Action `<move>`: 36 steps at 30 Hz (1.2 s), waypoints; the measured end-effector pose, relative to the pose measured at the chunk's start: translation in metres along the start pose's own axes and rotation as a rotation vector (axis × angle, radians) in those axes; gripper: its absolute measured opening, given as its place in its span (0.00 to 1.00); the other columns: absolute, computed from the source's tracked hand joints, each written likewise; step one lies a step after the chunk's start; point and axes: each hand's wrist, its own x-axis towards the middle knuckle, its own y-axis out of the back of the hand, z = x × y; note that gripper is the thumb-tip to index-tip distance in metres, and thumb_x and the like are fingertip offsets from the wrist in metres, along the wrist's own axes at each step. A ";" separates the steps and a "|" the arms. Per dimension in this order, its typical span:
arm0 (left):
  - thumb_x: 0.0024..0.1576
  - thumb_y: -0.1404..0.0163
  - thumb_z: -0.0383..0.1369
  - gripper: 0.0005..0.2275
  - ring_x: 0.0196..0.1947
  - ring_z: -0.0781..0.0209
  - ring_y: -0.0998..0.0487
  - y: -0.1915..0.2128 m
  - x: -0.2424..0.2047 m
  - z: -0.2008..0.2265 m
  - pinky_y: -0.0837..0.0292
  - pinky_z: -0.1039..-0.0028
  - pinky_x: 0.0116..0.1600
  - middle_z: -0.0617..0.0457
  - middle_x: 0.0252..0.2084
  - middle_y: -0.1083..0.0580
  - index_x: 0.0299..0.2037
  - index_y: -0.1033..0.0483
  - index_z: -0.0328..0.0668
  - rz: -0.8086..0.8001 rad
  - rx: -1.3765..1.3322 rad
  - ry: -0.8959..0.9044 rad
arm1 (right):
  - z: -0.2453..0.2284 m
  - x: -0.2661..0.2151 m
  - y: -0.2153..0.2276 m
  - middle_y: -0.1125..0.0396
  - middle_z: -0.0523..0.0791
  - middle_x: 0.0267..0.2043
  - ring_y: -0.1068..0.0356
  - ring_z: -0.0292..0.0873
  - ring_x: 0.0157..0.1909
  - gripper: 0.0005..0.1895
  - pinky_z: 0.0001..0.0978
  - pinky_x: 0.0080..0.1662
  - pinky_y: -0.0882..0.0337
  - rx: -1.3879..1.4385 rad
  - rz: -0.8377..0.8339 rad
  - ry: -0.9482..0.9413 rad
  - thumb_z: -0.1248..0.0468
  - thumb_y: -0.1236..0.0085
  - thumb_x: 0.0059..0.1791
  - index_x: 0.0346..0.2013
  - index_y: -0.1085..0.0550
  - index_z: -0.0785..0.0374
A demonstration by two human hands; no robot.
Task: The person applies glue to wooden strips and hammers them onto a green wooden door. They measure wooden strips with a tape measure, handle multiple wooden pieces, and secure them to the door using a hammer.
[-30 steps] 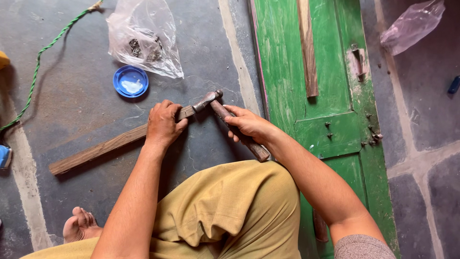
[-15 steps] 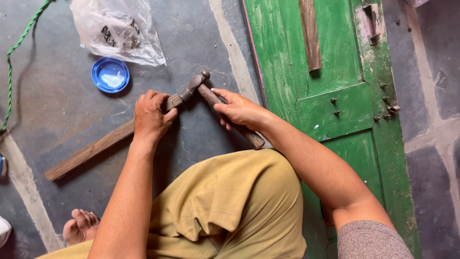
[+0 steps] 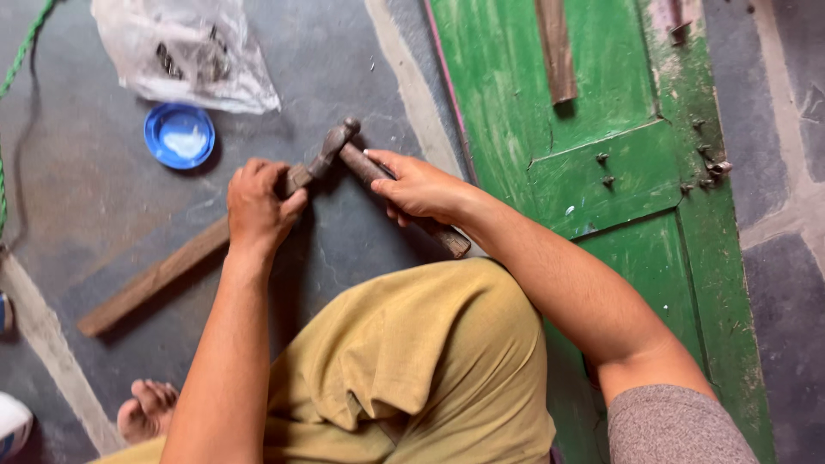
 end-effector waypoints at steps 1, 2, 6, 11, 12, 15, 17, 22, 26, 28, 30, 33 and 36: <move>0.47 0.34 0.32 0.16 0.46 0.49 0.26 0.000 0.001 0.001 0.30 0.60 0.55 0.48 0.44 0.25 0.45 0.18 0.39 0.014 0.004 -0.017 | 0.000 0.000 0.001 0.33 0.44 0.30 0.34 0.33 0.25 0.32 0.27 0.26 0.29 0.002 -0.008 -0.002 0.63 0.53 0.55 0.74 0.46 0.57; 0.47 0.34 0.32 0.16 0.46 0.49 0.26 0.000 0.002 0.002 0.30 0.60 0.55 0.48 0.44 0.25 0.45 0.18 0.39 0.029 0.008 -0.035 | -0.001 0.000 0.002 0.34 0.44 0.30 0.34 0.34 0.25 0.33 0.27 0.26 0.30 0.030 0.020 0.005 0.64 0.54 0.55 0.75 0.47 0.57; 0.47 0.34 0.31 0.15 0.46 0.50 0.26 -0.001 -0.004 -0.001 0.30 0.60 0.55 0.49 0.44 0.25 0.45 0.18 0.39 0.035 0.001 -0.007 | 0.000 0.004 0.001 0.34 0.43 0.32 0.33 0.34 0.25 0.33 0.28 0.26 0.29 0.070 0.030 0.018 0.64 0.55 0.54 0.75 0.49 0.58; 0.48 0.35 0.31 0.15 0.46 0.49 0.26 -0.003 -0.002 -0.001 0.29 0.60 0.54 0.49 0.45 0.25 0.45 0.18 0.39 0.007 0.002 0.010 | -0.001 0.000 0.000 0.35 0.45 0.28 0.36 0.34 0.22 0.33 0.27 0.25 0.32 -0.004 -0.007 0.004 0.63 0.54 0.54 0.75 0.46 0.58; 0.49 0.35 0.30 0.14 0.46 0.48 0.26 -0.003 -0.003 0.000 0.29 0.60 0.54 0.48 0.45 0.25 0.45 0.18 0.39 0.008 0.007 0.007 | -0.002 -0.002 -0.001 0.35 0.44 0.29 0.36 0.34 0.23 0.33 0.27 0.25 0.31 0.027 0.020 0.015 0.63 0.54 0.54 0.75 0.47 0.59; 0.49 0.35 0.30 0.14 0.46 0.50 0.26 -0.002 0.000 -0.001 0.28 0.61 0.55 0.50 0.45 0.25 0.45 0.18 0.38 0.060 0.043 -0.043 | -0.008 -0.003 0.004 0.35 0.44 0.28 0.36 0.34 0.22 0.34 0.27 0.25 0.32 0.055 0.072 0.005 0.63 0.55 0.54 0.75 0.49 0.58; 0.49 0.34 0.31 0.15 0.46 0.49 0.26 0.000 0.000 -0.004 0.29 0.60 0.54 0.48 0.45 0.26 0.45 0.19 0.37 0.008 0.035 -0.030 | -0.006 -0.003 0.004 0.35 0.44 0.27 0.36 0.34 0.21 0.34 0.27 0.24 0.33 0.076 0.065 -0.009 0.63 0.56 0.54 0.75 0.49 0.57; 0.49 0.33 0.32 0.17 0.48 0.49 0.26 0.007 0.000 -0.002 0.28 0.62 0.53 0.47 0.47 0.27 0.47 0.20 0.36 -0.028 -0.026 -0.052 | 0.000 -0.006 0.003 0.36 0.42 0.27 0.36 0.32 0.22 0.32 0.27 0.26 0.31 0.049 0.023 0.024 0.62 0.55 0.55 0.74 0.46 0.58; 0.51 0.33 0.31 0.14 0.47 0.50 0.25 0.008 0.001 0.000 0.28 0.62 0.53 0.49 0.45 0.26 0.46 0.18 0.40 0.032 0.003 -0.051 | -0.008 -0.004 0.007 0.36 0.42 0.26 0.37 0.33 0.21 0.32 0.28 0.26 0.32 0.022 0.012 0.040 0.62 0.56 0.54 0.74 0.46 0.57; 0.51 0.32 0.31 0.14 0.47 0.51 0.25 0.005 -0.005 0.000 0.28 0.62 0.53 0.50 0.44 0.25 0.46 0.17 0.40 0.046 0.035 -0.054 | -0.007 -0.005 0.005 0.36 0.42 0.26 0.36 0.33 0.21 0.32 0.28 0.26 0.31 -0.018 0.017 0.030 0.62 0.56 0.55 0.74 0.46 0.56; 0.51 0.32 0.32 0.15 0.47 0.54 0.25 0.003 -0.006 0.001 0.27 0.64 0.53 0.52 0.44 0.25 0.47 0.18 0.41 0.040 0.059 -0.047 | -0.007 -0.005 0.003 0.36 0.42 0.26 0.36 0.34 0.21 0.32 0.28 0.26 0.32 -0.011 -0.006 0.014 0.61 0.56 0.55 0.74 0.47 0.55; 0.50 0.32 0.32 0.15 0.46 0.54 0.25 0.003 -0.007 0.002 0.27 0.65 0.52 0.51 0.44 0.25 0.46 0.17 0.40 0.057 0.032 -0.042 | -0.009 -0.003 -0.002 0.36 0.42 0.26 0.36 0.34 0.21 0.32 0.29 0.26 0.32 -0.034 -0.037 -0.007 0.61 0.55 0.55 0.74 0.47 0.55; 0.50 0.32 0.32 0.14 0.46 0.53 0.25 0.005 -0.005 0.003 0.27 0.65 0.51 0.52 0.44 0.25 0.46 0.17 0.41 0.065 0.014 -0.039 | -0.011 -0.003 -0.004 0.35 0.43 0.26 0.36 0.35 0.22 0.33 0.29 0.26 0.32 -0.051 -0.037 -0.013 0.61 0.55 0.54 0.75 0.47 0.54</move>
